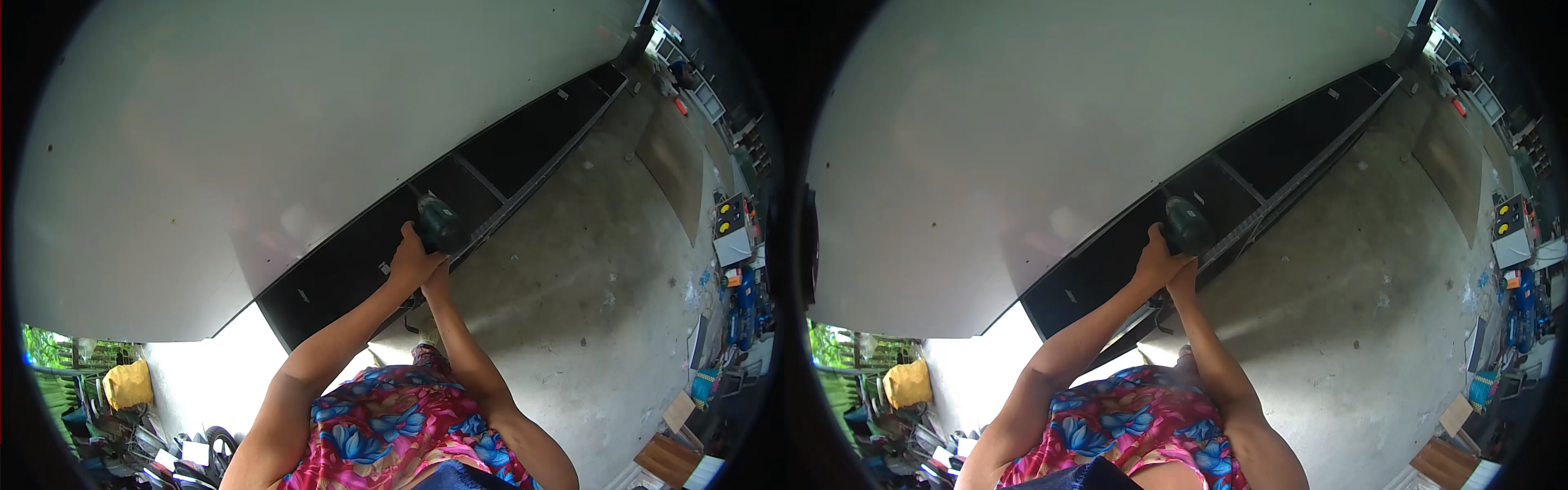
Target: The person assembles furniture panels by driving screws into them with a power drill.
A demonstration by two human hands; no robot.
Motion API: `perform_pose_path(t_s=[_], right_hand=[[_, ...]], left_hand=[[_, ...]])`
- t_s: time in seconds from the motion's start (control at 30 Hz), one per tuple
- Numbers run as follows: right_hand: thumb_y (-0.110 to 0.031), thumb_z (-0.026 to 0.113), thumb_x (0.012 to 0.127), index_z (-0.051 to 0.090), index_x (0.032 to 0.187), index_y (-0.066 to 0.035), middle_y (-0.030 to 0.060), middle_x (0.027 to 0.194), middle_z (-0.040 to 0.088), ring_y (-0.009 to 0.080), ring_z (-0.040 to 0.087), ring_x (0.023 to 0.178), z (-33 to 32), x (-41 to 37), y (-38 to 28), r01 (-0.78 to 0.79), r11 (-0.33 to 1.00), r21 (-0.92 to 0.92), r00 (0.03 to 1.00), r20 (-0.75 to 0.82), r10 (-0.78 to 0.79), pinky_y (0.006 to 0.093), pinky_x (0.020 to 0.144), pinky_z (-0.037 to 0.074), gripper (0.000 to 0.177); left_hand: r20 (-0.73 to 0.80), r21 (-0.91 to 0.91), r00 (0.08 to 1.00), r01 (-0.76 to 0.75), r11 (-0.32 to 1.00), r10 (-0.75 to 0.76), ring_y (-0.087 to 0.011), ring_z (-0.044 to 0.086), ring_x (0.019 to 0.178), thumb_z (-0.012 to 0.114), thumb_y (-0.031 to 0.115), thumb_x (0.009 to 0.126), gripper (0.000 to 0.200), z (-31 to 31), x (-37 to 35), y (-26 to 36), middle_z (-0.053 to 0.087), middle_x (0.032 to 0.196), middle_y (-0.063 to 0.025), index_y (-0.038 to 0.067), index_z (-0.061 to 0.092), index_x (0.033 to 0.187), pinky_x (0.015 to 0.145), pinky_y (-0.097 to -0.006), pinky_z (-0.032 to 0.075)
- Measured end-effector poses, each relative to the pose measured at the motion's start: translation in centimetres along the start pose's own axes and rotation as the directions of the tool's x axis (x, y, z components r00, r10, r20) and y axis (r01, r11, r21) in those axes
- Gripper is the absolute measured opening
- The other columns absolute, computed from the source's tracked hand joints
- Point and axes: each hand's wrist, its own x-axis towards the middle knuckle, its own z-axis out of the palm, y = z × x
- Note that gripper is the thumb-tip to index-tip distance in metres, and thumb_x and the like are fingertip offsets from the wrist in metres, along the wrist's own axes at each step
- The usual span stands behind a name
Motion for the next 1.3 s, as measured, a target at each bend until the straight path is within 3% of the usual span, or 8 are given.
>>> perform_pose_path(t_s=[0.27, 0.33, 0.4, 0.47, 0.57, 0.63, 0.97, 1.3], right_hand=[[-0.011, 0.063, 0.084, 0.050, 0.098, -0.004, 0.0020, 0.089, 0.053, 0.0111, 0.053, 0.079, -0.3, 0.8, 0.9, -0.270, 0.948, 0.167, 0.963, 0.034, 0.268, 0.0267, 0.065, 0.046, 0.021], [-0.013, 0.064, 0.083, 0.051, 0.099, -0.002, 0.0034, 0.090, 0.055, 0.0130, 0.055, 0.079, -0.7, 0.1, 3.4, -0.116, 0.977, -0.180, 0.992, 0.018, 0.121, 0.0304, 0.064, 0.047, 0.024], [-0.016, 0.066, 0.081, 0.053, 0.102, 0.000, 0.0065, 0.094, 0.058, 0.0169, 0.057, 0.082, -1.8, -0.6, 4.8, 0.029, 0.791, -0.612, 0.978, 0.182, 0.105, 0.0360, 0.065, 0.047, 0.029], [-0.020, 0.069, 0.079, 0.053, 0.109, 0.002, 0.0112, 0.100, 0.060, 0.0229, 0.060, 0.087, -2.4, 0.5, 2.7, 0.045, 0.632, -0.773, 0.910, 0.293, 0.294, 0.0414, 0.068, 0.047, 0.040], [-0.021, 0.070, 0.079, 0.051, 0.116, 0.000, 0.0117, 0.107, 0.059, 0.0240, 0.059, 0.096, -1.2, -0.5, -2.5, -0.040, 0.943, -0.330, 0.981, 0.165, 0.099, 0.0386, 0.081, 0.048, 0.046], [-0.021, 0.070, 0.079, 0.051, 0.116, 0.000, 0.0116, 0.107, 0.059, 0.0239, 0.059, 0.096, -1.3, -1.2, -4.9, -0.020, 0.982, -0.186, 0.990, 0.134, 0.046, 0.0385, 0.082, 0.048, 0.046], [-0.021, 0.071, 0.079, 0.051, 0.115, -0.001, 0.0110, 0.106, 0.059, 0.0231, 0.059, 0.096, 1.1, -1.3, -14.4, 0.187, 0.971, -0.146, 0.941, 0.312, -0.134, 0.0381, 0.082, 0.048, 0.046], [-0.021, 0.071, 0.079, 0.052, 0.115, -0.001, 0.0104, 0.105, 0.059, 0.0223, 0.059, 0.096, 15.4, -3.1, -26.6, 0.555, 0.827, 0.084, 0.665, 0.553, -0.502, 0.0378, 0.082, 0.048, 0.045]], left_hand=[[-0.040, 0.000, 0.999, 0.010, 1.000, -0.010, -0.0412, 0.062, 0.096, 0.076, 0.029, 0.068, 0.089, 0.9, 0.8, 0.2, 0.058, 0.104, -0.0319, -0.007, 0.023, 0.129, 0.082, -0.0413, 0.050], [-0.040, -0.003, 0.999, 0.018, 1.000, -0.019, -0.0420, 0.061, 0.096, 0.077, 0.026, 0.067, 0.089, 1.1, 0.9, 0.2, 0.057, 0.104, -0.0325, -0.007, 0.022, 0.129, 0.082, -0.0427, 0.050], [-0.044, 0.007, 0.997, 0.060, 0.998, -0.059, -0.0426, 0.060, 0.098, 0.077, 0.025, 0.066, 0.090, 1.1, 0.8, 0.2, 0.057, 0.106, -0.0327, -0.006, 0.022, 0.130, 0.084, -0.0433, 0.049], [-0.033, -0.012, 0.997, 0.065, 0.998, -0.066, -0.0429, 0.059, 0.100, 0.076, 0.023, 0.064, 0.092, 1.2, 0.5, -0.2, 0.056, 0.107, -0.0317, -0.005, 0.021, 0.131, 0.086, -0.0438, 0.048], [-0.048, -0.064, 0.999, 0.014, 0.998, -0.017, -0.0433, 0.058, 0.100, 0.074, 0.024, 0.065, 0.090, 0.7, -0.8, -0.3, 0.056, 0.107, -0.0311, -0.003, 0.021, 0.133, 0.086, -0.0437, 0.048], [-0.051, -0.102, 0.998, -0.041, 0.994, 0.036, -0.0428, 0.058, 0.100, 0.072, 0.020, 0.066, 0.088, -0.2, -2.6, 0.4, 0.056, 0.108, -0.0299, -0.004, 0.019, 0.133, 0.085, -0.0437, 0.048], [-0.238, -0.352, 0.908, -0.411, 0.841, 0.345, -0.0438, 0.051, 0.111, 0.068, 0.011, 0.068, 0.088, -10.2, -11.0, 5.0, 0.046, 0.123, -0.0316, 0.000, 0.016, 0.139, 0.094, -0.0439, 0.044], [-0.614, -0.126, 0.636, -0.664, 0.737, 0.468, -0.0436, 0.052, 0.110, 0.076, 0.018, 0.070, 0.095, -22.3, -20.0, 2.8, 0.046, 0.121, -0.0283, -0.001, 0.012, 0.138, 0.092, -0.0430, 0.044]])
